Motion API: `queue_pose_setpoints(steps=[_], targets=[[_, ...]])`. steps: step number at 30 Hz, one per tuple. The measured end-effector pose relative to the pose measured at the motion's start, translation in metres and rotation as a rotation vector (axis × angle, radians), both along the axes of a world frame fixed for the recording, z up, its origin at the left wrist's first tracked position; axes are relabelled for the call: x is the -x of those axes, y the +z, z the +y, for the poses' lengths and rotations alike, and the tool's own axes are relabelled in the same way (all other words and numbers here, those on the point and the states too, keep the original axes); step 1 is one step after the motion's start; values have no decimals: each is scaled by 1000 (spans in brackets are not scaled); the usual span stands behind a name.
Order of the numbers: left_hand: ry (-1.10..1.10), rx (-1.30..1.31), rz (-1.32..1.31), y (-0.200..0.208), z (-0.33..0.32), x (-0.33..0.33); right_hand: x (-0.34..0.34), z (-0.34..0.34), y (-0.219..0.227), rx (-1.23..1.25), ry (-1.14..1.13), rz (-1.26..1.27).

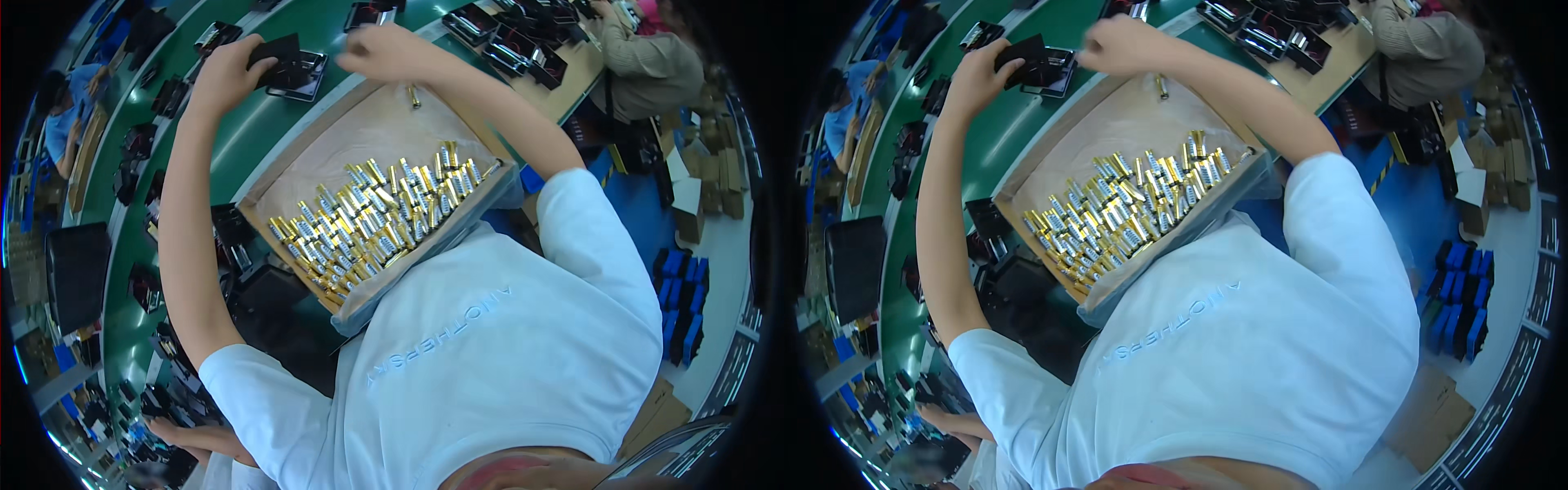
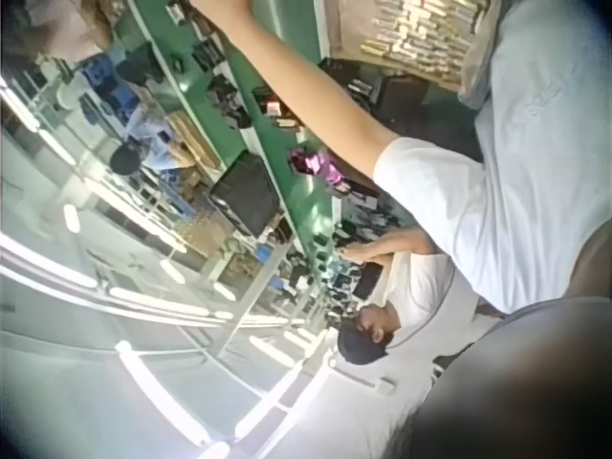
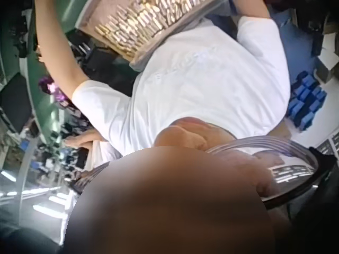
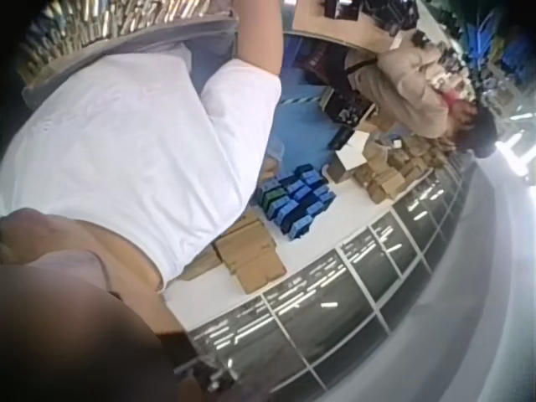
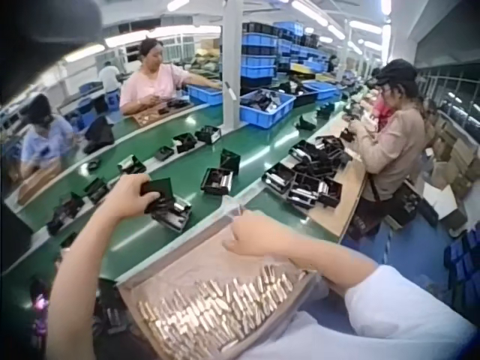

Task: Assembling small cylindrical components into black plastic housings at a factory workstation.

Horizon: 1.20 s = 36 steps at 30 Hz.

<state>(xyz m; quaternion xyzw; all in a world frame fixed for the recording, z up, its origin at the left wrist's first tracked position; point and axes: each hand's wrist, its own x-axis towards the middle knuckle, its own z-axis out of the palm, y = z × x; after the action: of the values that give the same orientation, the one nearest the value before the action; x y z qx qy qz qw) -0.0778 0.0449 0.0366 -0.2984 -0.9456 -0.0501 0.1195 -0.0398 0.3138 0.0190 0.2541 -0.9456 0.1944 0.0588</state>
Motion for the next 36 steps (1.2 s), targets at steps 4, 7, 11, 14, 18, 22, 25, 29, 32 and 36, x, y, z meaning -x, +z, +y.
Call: queue_pose_setpoints(steps=[4, 7, 11, 14, 18, 22, 25, 29, 32, 36], targets=[[143, -263, -24, -3, 14, 14, -97, 56, 8, -402, -93, -282], [368, -518, -426, -2, 19, 23, -127, 63, 0, -442, -243, -464], [455, -741, -672, -4, 20, 28, -126, 70, -16, -327, -309, -506], [490, -978, -822, -13, 16, 26, -122, 70, -23, -259, -294, -490], [537, -1322, -993, -25, 6, 23, -120, 66, -29, -194, -252, -470], [483, -1307, -995, -33, -7, 19, -99, 67, -26, -68, -75, -472], [465, -1338, -973, -31, -8, 16, -58, 48, -21, 159, 111, -206], [471, -1503, -913, -33, -8, 6, 4, -36, 35, 397, 62, -374], [432, -1663, -958, -54, -24, 21, 51, -87, 39, 415, 60, -329], [402, -1705, -1010, -52, -30, 17, 72, -118, 15, 381, 108, -368]])
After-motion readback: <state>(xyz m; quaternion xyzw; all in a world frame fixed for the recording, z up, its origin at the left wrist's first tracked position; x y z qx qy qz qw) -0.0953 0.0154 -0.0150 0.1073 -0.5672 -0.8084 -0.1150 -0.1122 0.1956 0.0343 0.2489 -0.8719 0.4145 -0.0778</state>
